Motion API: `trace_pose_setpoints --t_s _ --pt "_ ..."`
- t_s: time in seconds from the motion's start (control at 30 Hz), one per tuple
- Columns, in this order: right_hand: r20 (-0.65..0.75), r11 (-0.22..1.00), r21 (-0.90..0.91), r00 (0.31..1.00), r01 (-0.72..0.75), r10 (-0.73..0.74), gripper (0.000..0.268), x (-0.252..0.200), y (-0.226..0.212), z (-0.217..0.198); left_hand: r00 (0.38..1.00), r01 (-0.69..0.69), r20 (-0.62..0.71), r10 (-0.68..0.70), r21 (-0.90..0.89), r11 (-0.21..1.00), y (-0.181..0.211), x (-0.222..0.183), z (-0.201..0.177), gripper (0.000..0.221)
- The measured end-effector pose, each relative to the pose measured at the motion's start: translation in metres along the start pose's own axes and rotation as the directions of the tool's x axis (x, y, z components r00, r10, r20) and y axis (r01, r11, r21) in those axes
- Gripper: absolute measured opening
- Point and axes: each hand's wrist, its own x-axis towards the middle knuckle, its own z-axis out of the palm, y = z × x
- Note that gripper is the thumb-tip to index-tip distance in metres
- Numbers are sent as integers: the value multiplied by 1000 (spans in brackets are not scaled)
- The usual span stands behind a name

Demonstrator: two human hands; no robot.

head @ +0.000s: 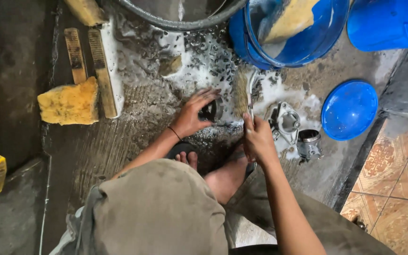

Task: Scrubbing and rinsing metal alternator components in soapy water.

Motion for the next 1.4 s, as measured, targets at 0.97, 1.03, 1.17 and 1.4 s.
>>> trace_pose_setpoints --t_s 0.97,1.03,1.17,1.4 --pt "19 980 -183 996 -77 82 53 15 79 49 992 116 -48 -116 -5 993 15 -1 -5 81" --pt "40 962 -235 987 -140 153 62 24 79 50 990 127 -58 -126 12 992 19 -3 -7 79" --pt "76 960 -260 989 -103 127 52 0 61 38 984 175 -13 -176 -30 984 24 -8 -11 79" --pt "19 979 -186 996 85 -83 52 4 30 26 971 192 109 -214 183 964 11 -13 27 83"
